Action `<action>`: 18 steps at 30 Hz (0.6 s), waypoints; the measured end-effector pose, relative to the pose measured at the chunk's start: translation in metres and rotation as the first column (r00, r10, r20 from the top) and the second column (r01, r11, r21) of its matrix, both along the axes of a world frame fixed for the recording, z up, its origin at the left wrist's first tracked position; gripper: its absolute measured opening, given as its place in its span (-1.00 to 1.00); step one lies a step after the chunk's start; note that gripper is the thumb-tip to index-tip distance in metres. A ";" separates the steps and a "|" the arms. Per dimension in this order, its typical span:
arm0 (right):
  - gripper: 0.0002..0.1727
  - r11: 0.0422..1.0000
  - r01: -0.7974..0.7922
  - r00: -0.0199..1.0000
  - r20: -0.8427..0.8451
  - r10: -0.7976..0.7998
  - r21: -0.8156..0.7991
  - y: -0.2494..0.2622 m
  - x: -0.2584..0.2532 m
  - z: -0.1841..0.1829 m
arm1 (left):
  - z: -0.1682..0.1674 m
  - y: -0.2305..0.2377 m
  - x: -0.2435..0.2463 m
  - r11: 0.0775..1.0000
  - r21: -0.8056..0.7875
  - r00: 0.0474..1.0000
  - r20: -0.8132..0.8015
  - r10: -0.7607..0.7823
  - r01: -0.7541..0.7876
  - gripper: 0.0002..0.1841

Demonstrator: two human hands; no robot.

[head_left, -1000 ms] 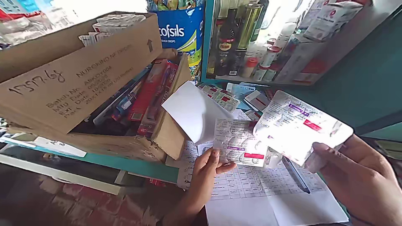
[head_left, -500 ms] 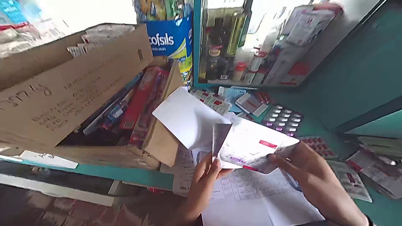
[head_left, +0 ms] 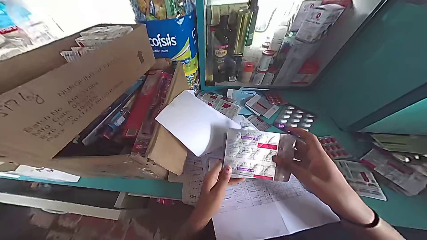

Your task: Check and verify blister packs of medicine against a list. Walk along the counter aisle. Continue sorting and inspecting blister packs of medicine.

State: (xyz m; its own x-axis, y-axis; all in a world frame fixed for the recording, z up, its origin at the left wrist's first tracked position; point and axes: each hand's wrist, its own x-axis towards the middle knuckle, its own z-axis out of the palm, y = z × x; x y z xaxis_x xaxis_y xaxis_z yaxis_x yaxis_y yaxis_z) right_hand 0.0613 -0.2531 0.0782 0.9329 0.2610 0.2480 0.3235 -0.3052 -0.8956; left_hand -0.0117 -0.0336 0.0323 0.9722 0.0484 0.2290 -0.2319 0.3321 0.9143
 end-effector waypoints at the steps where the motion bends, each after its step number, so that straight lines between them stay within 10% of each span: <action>1: -0.10 1.000 0.003 1.000 0.010 -0.003 0.010 0.001 0.001 -0.001 | 0.000 0.000 0.000 1.000 -0.017 1.000 -0.002 -0.022 0.022 -0.67; 10: -0.52 0.988 -0.106 0.992 -0.055 0.113 0.111 -0.006 0.003 -0.003 | 0.000 0.009 -0.002 0.991 0.035 0.990 0.043 -0.131 0.129 -0.67; 14: -0.52 0.969 -0.228 0.955 0.217 0.203 0.099 -0.007 0.001 -0.012 | -0.004 0.013 0.000 0.984 0.176 0.990 0.139 -0.012 -0.013 -0.30; 18: -0.70 0.947 -0.321 0.891 0.337 0.304 -0.005 -0.005 0.000 -0.016 | -0.007 0.013 0.015 0.913 0.316 0.909 0.401 0.117 -0.257 -0.52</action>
State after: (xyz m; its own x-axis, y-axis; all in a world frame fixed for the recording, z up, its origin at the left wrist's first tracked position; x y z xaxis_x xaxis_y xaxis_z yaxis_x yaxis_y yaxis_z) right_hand 0.0612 -0.2584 0.0625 0.6678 0.5049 0.5469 0.6738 -0.0980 -0.7324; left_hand 0.0032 -0.0210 0.0250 0.7956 0.0680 0.6020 -0.5970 -0.0807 0.7981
